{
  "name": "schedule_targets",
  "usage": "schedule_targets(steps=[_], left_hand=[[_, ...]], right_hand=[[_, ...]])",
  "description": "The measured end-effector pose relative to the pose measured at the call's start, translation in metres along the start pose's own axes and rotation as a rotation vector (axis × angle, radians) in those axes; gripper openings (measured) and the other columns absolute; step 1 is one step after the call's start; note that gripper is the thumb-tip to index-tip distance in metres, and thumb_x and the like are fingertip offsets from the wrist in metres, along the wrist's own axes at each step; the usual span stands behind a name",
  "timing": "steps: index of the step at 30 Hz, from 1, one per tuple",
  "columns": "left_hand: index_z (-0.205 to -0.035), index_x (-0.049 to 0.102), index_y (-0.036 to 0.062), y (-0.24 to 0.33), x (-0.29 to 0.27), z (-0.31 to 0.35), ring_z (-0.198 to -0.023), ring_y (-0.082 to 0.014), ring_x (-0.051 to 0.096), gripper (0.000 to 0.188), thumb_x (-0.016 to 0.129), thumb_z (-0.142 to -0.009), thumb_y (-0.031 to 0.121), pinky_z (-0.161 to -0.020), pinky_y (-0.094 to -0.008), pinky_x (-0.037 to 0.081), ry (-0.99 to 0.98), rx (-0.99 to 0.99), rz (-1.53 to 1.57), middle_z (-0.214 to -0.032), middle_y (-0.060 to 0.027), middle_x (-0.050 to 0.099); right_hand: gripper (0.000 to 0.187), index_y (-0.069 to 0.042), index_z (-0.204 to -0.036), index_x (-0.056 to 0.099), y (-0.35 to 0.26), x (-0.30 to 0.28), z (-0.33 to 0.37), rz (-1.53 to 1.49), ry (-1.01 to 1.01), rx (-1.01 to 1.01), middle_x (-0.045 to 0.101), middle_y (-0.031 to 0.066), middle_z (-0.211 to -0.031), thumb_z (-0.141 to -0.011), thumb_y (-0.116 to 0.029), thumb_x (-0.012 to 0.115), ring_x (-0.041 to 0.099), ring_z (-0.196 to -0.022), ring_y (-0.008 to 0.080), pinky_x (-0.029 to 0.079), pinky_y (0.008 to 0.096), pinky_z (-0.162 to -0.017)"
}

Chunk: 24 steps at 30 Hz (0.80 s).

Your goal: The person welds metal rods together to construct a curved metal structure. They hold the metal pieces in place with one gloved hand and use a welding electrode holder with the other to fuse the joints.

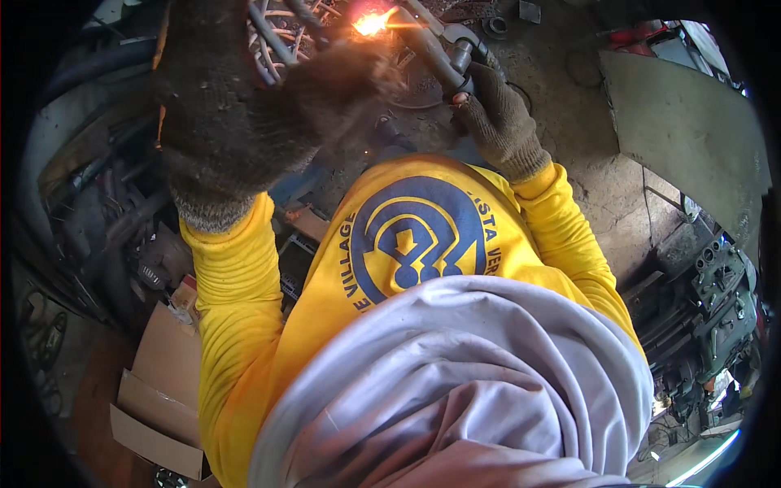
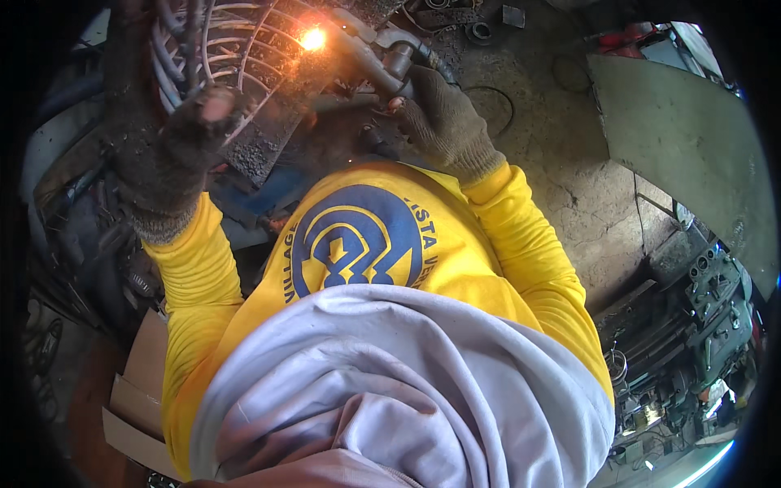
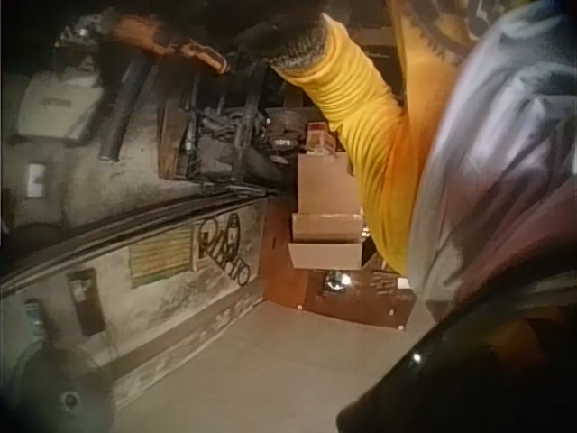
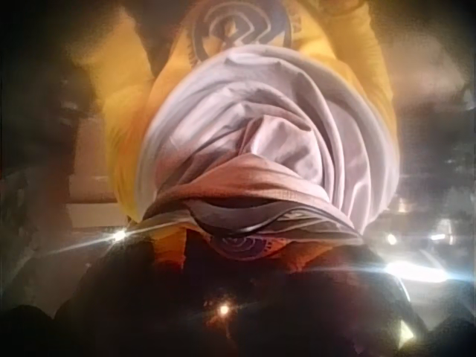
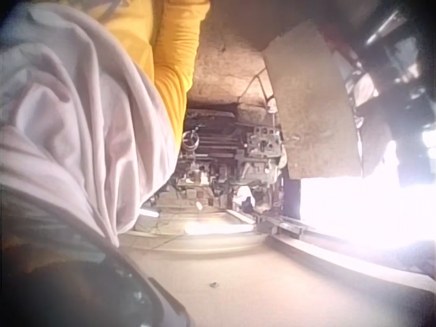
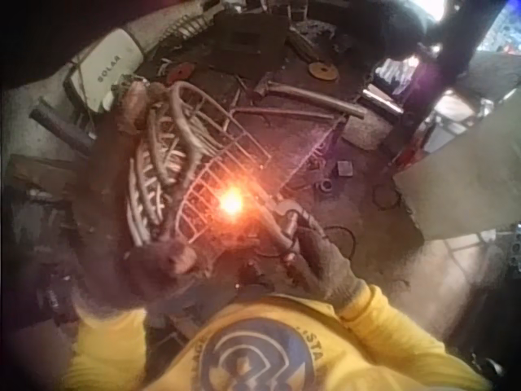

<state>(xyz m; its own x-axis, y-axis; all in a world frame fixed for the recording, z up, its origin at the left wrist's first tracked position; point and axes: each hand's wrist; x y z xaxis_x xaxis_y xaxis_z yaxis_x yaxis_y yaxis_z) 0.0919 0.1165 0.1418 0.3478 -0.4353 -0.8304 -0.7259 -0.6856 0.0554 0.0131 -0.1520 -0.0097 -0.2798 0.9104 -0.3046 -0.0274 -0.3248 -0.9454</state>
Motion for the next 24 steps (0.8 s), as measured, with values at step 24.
schedule_targets(steps=[24], left_hand=[[-0.15,0.04,-0.0054,0.014,-0.011,0.071,-0.144,-0.0428,0.039,0.099,0.038,-0.095,0.077,-0.121,-0.0529,0.028,0.149,-0.148,-0.069,-0.154,-0.0285,0.04]], right_hand=[[0.068,-0.003,-0.144,0.043,-0.003,0.018,0.009,0.214,-0.034,-0.005,0.064,0.0281,-0.119,-0.089,-0.028,0.074,0.065,-0.107,0.0466,0.053,0.0496,-0.088]])
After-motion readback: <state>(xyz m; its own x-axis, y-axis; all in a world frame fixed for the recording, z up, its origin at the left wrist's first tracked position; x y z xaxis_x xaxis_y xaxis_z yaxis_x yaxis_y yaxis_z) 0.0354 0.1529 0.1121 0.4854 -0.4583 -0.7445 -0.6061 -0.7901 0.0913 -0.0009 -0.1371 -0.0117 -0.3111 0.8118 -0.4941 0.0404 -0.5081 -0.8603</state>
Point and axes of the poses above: each hand's wrist, its own z-axis away from the middle knuckle, its own x-axis out of the palm, y = z × x
